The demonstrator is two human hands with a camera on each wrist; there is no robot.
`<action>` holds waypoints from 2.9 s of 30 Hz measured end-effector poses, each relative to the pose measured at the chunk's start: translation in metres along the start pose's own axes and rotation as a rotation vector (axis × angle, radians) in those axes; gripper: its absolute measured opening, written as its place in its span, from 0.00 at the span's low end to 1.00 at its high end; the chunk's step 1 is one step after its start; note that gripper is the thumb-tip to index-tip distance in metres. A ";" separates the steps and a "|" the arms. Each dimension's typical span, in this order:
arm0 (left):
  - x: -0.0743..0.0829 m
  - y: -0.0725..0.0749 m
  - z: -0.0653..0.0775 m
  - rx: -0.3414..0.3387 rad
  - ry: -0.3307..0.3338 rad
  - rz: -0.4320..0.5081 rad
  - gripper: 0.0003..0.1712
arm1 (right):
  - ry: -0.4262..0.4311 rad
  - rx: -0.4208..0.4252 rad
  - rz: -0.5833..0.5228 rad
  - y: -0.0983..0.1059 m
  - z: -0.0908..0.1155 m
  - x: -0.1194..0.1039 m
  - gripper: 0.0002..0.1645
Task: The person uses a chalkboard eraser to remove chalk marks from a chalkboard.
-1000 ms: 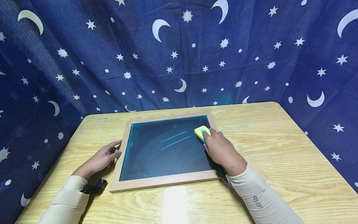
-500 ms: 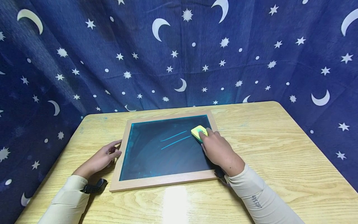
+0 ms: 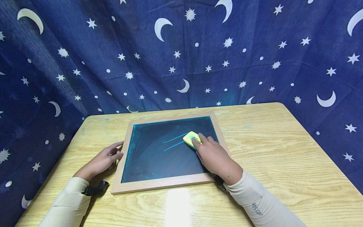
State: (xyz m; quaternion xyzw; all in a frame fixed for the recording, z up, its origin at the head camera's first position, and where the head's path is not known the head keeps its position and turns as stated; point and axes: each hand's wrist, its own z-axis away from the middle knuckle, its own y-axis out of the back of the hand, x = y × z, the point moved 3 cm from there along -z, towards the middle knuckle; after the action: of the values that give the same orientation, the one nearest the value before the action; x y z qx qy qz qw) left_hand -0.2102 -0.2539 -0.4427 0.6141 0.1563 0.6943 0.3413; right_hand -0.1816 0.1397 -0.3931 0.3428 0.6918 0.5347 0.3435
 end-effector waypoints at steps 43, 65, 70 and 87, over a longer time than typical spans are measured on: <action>0.000 0.002 -0.001 0.018 -0.026 -0.047 0.36 | 0.219 -0.089 -0.069 -0.001 0.014 -0.053 0.29; -0.002 0.003 -0.001 0.022 -0.033 -0.048 0.36 | -0.009 0.057 -0.050 -0.004 -0.006 -0.001 0.25; -0.003 0.003 -0.002 0.019 -0.031 -0.050 0.36 | -0.036 0.059 -0.051 0.001 -0.007 0.010 0.25; 0.000 0.002 -0.001 0.017 -0.018 -0.044 0.35 | -0.095 0.048 -0.029 0.005 -0.006 0.016 0.25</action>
State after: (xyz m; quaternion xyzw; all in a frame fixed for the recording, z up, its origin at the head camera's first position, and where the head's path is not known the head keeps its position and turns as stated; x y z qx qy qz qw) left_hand -0.2113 -0.2555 -0.4420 0.6196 0.1725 0.6796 0.3528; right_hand -0.1948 0.1507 -0.3889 0.3659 0.6923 0.4959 0.3754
